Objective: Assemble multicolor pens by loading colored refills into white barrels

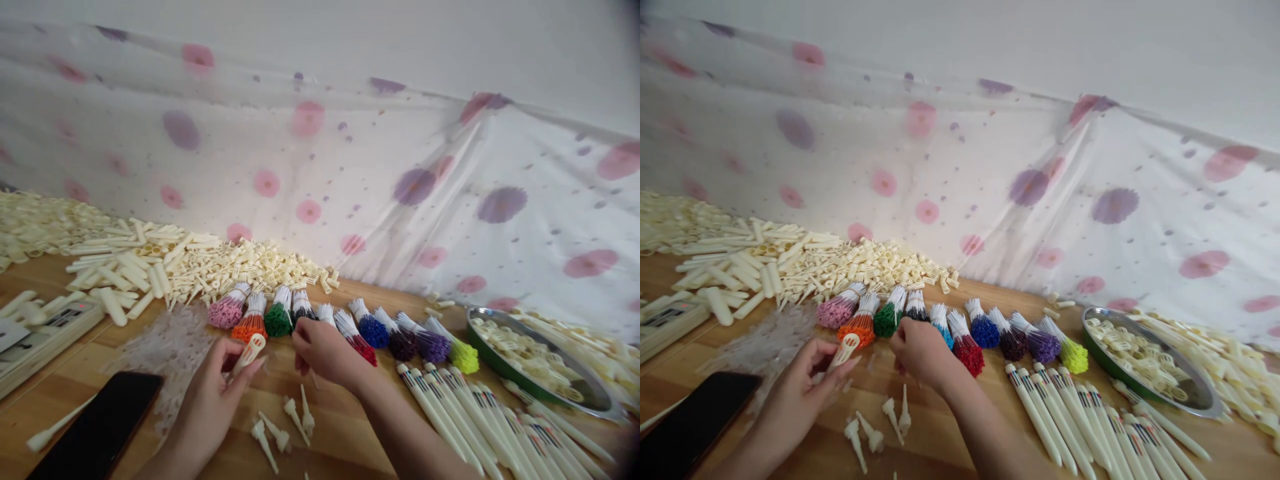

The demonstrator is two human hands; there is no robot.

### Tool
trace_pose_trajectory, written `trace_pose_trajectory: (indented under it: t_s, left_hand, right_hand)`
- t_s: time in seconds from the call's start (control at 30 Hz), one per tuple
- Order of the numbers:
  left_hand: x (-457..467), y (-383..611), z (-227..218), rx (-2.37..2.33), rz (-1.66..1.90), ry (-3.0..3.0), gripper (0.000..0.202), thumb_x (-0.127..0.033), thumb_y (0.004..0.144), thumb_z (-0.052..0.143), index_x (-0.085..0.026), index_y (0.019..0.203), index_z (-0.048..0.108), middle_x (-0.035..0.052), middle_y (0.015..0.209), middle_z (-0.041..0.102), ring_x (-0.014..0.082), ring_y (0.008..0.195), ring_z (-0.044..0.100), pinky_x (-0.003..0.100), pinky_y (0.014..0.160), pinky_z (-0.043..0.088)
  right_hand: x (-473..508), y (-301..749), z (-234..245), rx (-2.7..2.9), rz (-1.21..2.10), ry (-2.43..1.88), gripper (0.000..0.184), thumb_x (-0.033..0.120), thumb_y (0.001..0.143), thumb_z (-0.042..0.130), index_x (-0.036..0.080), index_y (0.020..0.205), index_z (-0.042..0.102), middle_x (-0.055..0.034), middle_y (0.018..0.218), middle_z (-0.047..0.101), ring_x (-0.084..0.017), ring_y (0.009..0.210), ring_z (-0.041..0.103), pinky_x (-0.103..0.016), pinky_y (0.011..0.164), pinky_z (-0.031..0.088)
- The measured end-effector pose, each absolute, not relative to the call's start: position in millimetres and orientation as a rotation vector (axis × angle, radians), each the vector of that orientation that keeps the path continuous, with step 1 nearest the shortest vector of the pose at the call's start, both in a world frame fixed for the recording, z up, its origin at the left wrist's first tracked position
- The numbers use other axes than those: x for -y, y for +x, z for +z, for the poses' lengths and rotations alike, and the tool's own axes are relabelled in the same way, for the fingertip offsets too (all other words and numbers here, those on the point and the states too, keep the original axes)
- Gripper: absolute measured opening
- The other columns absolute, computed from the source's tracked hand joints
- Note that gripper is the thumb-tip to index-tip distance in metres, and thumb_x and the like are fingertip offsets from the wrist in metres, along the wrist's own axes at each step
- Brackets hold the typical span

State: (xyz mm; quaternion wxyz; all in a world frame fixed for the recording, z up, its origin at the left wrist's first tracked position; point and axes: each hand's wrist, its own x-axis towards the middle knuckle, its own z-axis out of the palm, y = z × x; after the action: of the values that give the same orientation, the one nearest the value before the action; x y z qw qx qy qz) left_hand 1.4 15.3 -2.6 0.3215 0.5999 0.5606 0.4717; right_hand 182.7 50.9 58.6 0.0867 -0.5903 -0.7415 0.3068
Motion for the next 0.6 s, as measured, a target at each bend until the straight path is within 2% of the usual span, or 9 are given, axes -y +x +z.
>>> trace_pose_trajectory:
  t_s: [0.2,0.4,0.5,0.6]
  left_hand:
    - [-13.5,3.5,0.5,-1.427,1.278,1.535,0.029,-0.049,0.076,0.057,-0.023,0.086,0.050,0.0002,0.077,0.064,0.0175,0.070,0.062,0.025,0.064,0.050]
    - [3.8,13.8,6.9,-1.322,1.204,1.448,0.033,-0.050,0.073,0.061,-0.023,0.093,0.058,-0.0007,0.080,0.066,0.0167,0.077,0.063,0.021,0.069,0.050]
    - [4.0,12.3,10.8,-1.346,1.222,1.404,0.035,-0.053,0.070,0.063,-0.023,0.087,0.064,-0.0011,0.077,0.068,0.0162,0.074,0.063,0.020,0.070,0.049]
    - [-0.9,9.7,12.5,-1.395,1.245,1.350,0.039,-0.058,0.064,0.066,-0.021,0.078,0.066,-0.0014,0.071,0.068,0.0167,0.069,0.062,0.019,0.065,0.049]
  right_hand:
    - [0.3,201.2,32.6,2.086,0.850,-1.556,0.021,0.025,0.095,0.031,0.021,0.077,0.042,-0.0022,0.070,0.067,-0.011,0.062,0.061,-0.019,0.059,0.042]
    - [20.2,202.4,-1.7,2.017,0.834,-1.300,0.018,0.029,0.089,0.039,0.021,0.074,0.043,-0.0030,0.063,0.063,-0.013,0.053,0.055,-0.019,0.050,0.037]
    - [22.3,202.8,-3.6,2.038,0.775,-1.243,0.016,0.029,0.089,0.041,0.021,0.075,0.045,-0.0022,0.062,0.061,-0.012,0.051,0.052,-0.019,0.048,0.036]
    - [22.7,203.4,-2.1,2.061,0.723,-1.215,0.016,0.028,0.088,0.042,0.020,0.075,0.046,-0.0012,0.060,0.060,-0.012,0.050,0.050,-0.019,0.047,0.034]
